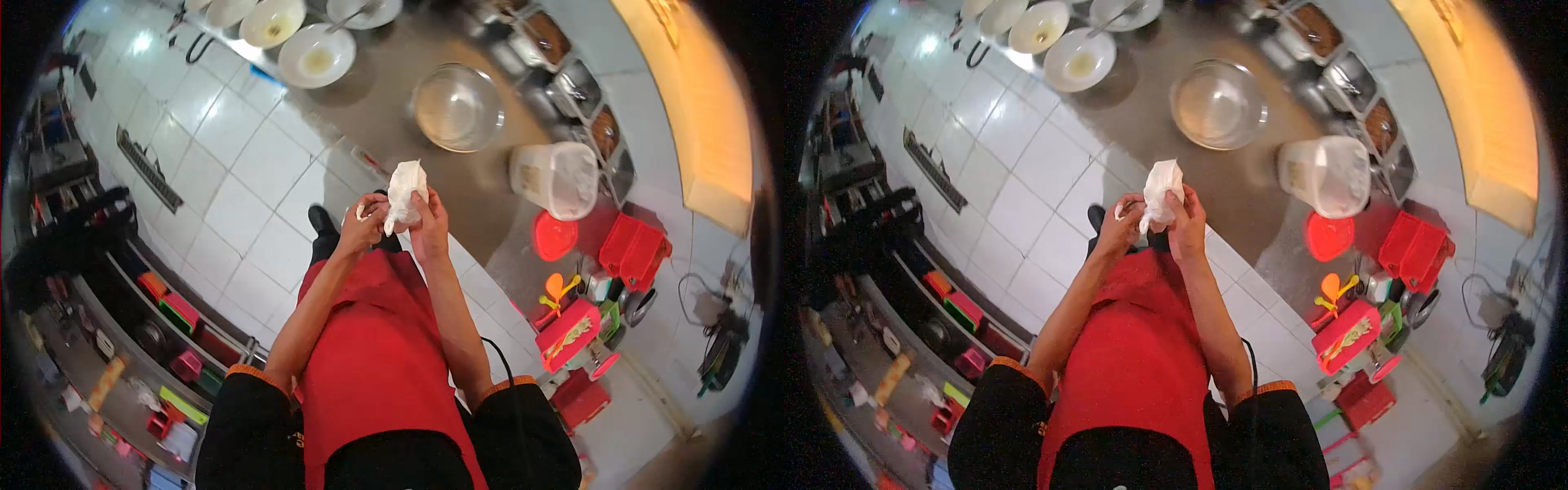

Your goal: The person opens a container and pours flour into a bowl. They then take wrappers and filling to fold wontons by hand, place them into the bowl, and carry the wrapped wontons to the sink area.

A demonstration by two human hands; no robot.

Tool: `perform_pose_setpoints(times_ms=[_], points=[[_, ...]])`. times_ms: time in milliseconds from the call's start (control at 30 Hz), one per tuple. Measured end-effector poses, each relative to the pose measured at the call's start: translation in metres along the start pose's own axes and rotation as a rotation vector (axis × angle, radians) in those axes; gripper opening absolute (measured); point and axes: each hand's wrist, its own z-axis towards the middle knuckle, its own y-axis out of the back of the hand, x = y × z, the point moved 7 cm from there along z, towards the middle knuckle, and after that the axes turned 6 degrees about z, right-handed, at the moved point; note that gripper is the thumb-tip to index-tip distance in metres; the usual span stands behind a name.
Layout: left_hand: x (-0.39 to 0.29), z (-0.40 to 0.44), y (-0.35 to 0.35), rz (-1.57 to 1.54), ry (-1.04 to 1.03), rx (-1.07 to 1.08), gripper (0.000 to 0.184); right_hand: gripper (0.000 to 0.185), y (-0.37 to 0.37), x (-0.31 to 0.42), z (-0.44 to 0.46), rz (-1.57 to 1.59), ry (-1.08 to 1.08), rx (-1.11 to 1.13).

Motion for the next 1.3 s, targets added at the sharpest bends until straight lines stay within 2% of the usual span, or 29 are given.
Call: perform_pose_setpoints(times_ms=[33, 100, 133, 167, 233, 267, 300, 333, 400, 467, 500, 567, 600, 633, 667, 700, 733, 767, 833, 1000, 1067, 1200, 1267, 1300], points=[[-0.001, 0.002, -0.014, 0.023, -0.007, 0.026, 0.028, 0.031, -0.001, 0.021, -0.006, 0.019, 0.029, -0.004], [-0.005, 0.015, -0.034, -0.034, -0.045, 0.065, 0.02, 0.034, -0.007, 0.058, -0.014, 0.36, 0.019, 0.112], [-0.001, 0.025, -0.033, 0.067, 0.002, 0.059, 0.019, 0.036, -0.003, 0.076, -0.015, 0.481, 0.095, 0.122], [-0.004, 0.035, -0.037, -0.078, -0.104, 0.057, 0.022, 0.036, 0.005, 0.088, -0.012, 0.489, 0.122, 0.123], [-0.031, 0.029, -0.047, -0.368, -0.082, 0.008, 0.026, 0.034, 0.045, 0.1, -0.001, 0.432, 0.145, -0.016], [-0.027, 0.047, -0.035, -0.423, -0.033, -0.027, 0.027, 0.035, 0.062, 0.106, 0.007, 0.206, 0.207, -0.035], [-0.02, 0.069, -0.017, -0.476, 0.02, -0.069, 0.029, 0.035, 0.078, 0.106, 0.012, 0.216, 0.222, -0.049], [-0.028, 0.08, -0.012, -0.488, -0.008, 0.028, 0.028, 0.035, 0.095, 0.104, 0.017, 0.12, 0.22, -0.105], [-0.046, 0.101, -0.009, -0.417, 0.011, 0.063, 0.027, 0.035, 0.109, 0.115, 0.023, 0.027, 0.225, -0.163], [-0.053, 0.123, 0.001, -0.412, 0.036, 0.092, 0.024, 0.031, 0.113, 0.121, 0.022, -0.391, 0.196, -0.205], [-0.053, 0.131, 0.003, -0.405, 0.045, 0.091, 0.024, 0.031, 0.117, 0.122, 0.022, -0.384, 0.193, -0.214], [-0.058, 0.152, 0.009, -0.368, 0.041, 0.066, 0.028, 0.034, 0.112, 0.119, 0.03, -0.214, 0.141, -0.089], [-0.069, 0.151, 0.005, -0.239, -0.011, 0.135, 0.026, 0.034, 0.11, 0.119, 0.029, -0.209, 0.145, -0.106], [-0.074, 0.154, 0.0, -0.235, 0.004, 0.146, 0.026, 0.032, 0.108, 0.119, 0.028, -0.074, 0.155, -0.11], [-0.083, 0.158, -0.001, 0.152, -0.08, 0.072, 0.028, 0.032, 0.105, 0.119, 0.027, 0.058, 0.166, -0.11], [-0.092, 0.16, 0.0, 0.538, -0.165, -0.006, 0.03, 0.032, 0.102, 0.12, 0.025, 0.057, 0.166, -0.122], [-0.104, 0.156, -0.002, 0.701, -0.294, -0.037, 0.033, 0.034, 0.097, 0.12, 0.025, 0.131, 0.12, -0.103], [-0.11, 0.159, 0.0, 0.705, -0.293, -0.027, 0.033, 0.037, 0.09, 0.119, 0.026, 0.208, 0.075, -0.083], [-0.119, 0.163, -0.009, 0.998, -0.526, 0.089, 0.034, 0.039, 0.08, 0.12, 0.029, 0.23, 0.071, -0.072], [-0.141, 0.154, -0.016, 1.012, -0.497, 0.17, 0.03, 0.04, 0.078, 0.103, 0.034, 0.28, 0.14, 0.01], [-0.178, 0.13, -0.029, 1.134, -0.721, 0.034, 0.026, 0.039, 0.086, 0.097, 0.023, 0.158, 0.102, -0.37], [-0.212, 0.097, -0.071, 1.12, -0.777, 0.136, 0.024, 0.038, 0.069, 0.087, 0.012, 0.18, 0.096, -0.401], [-0.197, 0.083, -0.112, 1.008, -0.596, 0.502, 0.026, 0.038, 0.052, 0.089, 0.009, 0.216, 0.112, -0.357], [-0.198, 0.076, -0.128, 1.009, -0.596, 0.509, 0.026, 0.038, 0.041, 0.088, 0.01, 0.247, 0.121, -0.303]])
